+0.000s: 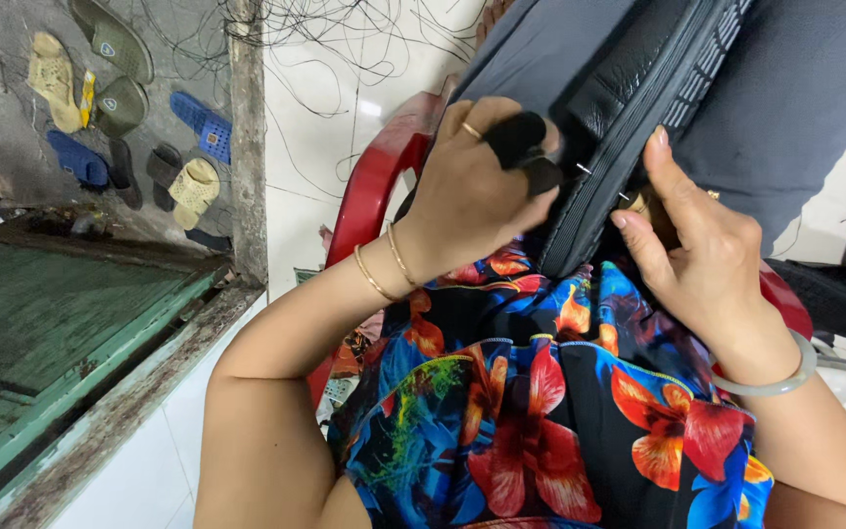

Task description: The person sits on a red chair with legs crossed, holding a black shoe on their lap. They use a needle and thread to sew the sole of the shoe, repeatedly pulling the thread through the material.

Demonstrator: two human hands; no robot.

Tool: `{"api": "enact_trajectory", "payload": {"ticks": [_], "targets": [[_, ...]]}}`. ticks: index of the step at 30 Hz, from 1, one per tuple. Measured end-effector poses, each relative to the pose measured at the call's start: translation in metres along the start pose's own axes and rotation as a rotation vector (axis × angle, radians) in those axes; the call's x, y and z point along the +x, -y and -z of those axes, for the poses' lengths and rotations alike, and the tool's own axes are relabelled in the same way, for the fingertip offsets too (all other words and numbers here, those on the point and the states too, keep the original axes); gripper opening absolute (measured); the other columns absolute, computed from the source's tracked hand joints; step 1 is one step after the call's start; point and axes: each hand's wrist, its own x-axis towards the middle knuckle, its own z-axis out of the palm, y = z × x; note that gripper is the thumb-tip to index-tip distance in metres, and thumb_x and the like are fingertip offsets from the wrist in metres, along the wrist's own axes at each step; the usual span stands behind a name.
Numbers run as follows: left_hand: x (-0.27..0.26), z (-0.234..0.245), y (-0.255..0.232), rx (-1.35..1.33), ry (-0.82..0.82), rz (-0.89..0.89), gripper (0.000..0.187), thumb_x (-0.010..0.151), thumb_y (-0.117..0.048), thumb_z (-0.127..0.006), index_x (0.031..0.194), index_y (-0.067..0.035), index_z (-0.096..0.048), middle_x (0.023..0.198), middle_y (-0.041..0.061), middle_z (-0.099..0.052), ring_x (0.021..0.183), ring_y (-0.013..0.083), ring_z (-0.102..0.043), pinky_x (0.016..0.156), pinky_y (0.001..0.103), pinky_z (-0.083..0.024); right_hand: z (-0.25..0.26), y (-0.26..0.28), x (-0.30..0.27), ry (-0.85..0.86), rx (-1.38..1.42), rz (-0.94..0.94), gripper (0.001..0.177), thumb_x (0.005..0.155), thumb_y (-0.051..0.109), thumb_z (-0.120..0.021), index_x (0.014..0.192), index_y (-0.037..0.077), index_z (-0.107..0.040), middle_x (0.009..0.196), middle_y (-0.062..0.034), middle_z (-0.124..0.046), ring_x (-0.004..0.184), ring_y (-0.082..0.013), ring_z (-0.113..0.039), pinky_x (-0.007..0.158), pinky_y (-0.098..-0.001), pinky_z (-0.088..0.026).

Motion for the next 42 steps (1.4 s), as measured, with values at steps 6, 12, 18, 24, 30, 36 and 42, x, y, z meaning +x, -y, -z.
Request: {"api": "enact_trajectory", "payload": {"ticks": [6,12,18,24,30,36,42], "targets": [[-0.003,0.002,-0.007,-1.154,0.15,0.385,0.011,0.087,-0.012,-0.065,0.096,-0.008,-0.062,0.105,0.0,-0.059,0.094,0.0099,-0.058,0.086,0.022,-0.047,-0.002,-0.001,-0.002,-0.009,0.008,-0.004,0.054,0.096,0.008,-0.066,0.142,-0.004,-0.039,0.138,-0.0246,-0.051,0.088,-0.0288,-0.065,0.077,-0.0348,-0.05],[-0.009,-0.025,-0.021,-0.538,-0.07,0.456,0.015,0.086,-0.028,-0.059,0.09,-0.015,-0.066,0.082,0.0,-0.068,0.076,0.0118,-0.066,0.069,0.025,-0.048,-0.005,-0.001,-0.003,-0.012,0.014,-0.031,0.055,0.096,0.007,-0.066,0.143,-0.003,-0.039,0.132,-0.0209,-0.055,0.09,-0.0284,-0.064,0.08,-0.0346,-0.049],[-0.024,-0.047,-0.015,-0.174,-0.16,0.315,0.014,0.092,-0.024,-0.055,0.099,-0.017,-0.065,0.058,0.004,-0.058,0.05,0.0237,-0.055,0.051,0.034,-0.042,-0.006,0.0,-0.002,-0.029,0.008,-0.037,0.052,0.097,0.008,-0.065,0.142,-0.003,-0.041,0.14,-0.0224,-0.048,0.088,-0.0278,-0.065,0.078,-0.0342,-0.05],[-0.013,-0.034,-0.017,-0.339,0.051,0.546,0.014,0.088,-0.023,-0.049,0.09,-0.011,-0.057,0.069,-0.001,-0.065,0.059,0.0178,-0.065,0.058,0.03,-0.048,-0.006,0.002,0.0,-0.016,0.027,-0.039,0.053,0.095,0.007,-0.065,0.141,-0.004,-0.04,0.14,-0.0232,-0.047,0.093,-0.0293,-0.065,0.082,-0.0352,-0.05],[-0.005,-0.029,-0.013,-0.33,0.081,0.508,0.017,0.084,-0.015,-0.053,0.071,-0.007,-0.046,0.06,0.003,-0.057,0.054,0.0234,-0.059,0.052,0.035,-0.044,-0.005,0.003,0.0,-0.007,0.028,-0.061,0.054,0.095,0.007,-0.065,0.141,-0.003,-0.039,0.141,-0.0214,-0.047,0.096,-0.0284,-0.065,0.082,-0.035,-0.05],[0.001,-0.028,-0.012,-0.145,0.151,0.397,0.017,0.081,-0.011,-0.054,0.068,-0.006,-0.044,0.052,0.006,-0.05,0.047,0.0268,-0.052,0.044,0.038,-0.039,-0.003,0.007,0.004,0.042,0.019,-0.109,0.055,0.095,0.012,-0.061,0.141,-0.002,-0.034,0.139,-0.0195,-0.049,0.1,-0.0314,-0.064,0.078,-0.0397,-0.05],[-0.002,-0.018,-0.009,0.159,0.276,-0.091,0.019,0.07,0.003,-0.058,0.064,-0.013,-0.05,0.045,0.004,-0.043,0.051,0.0308,-0.053,0.037,0.037,-0.038,-0.002,0.01,0.005,0.061,0.013,-0.151,0.052,0.097,0.017,-0.057,0.14,0.0,-0.033,0.134,-0.0185,-0.053,0.096,-0.0347,-0.064,0.072,-0.0443,-0.05]]}}
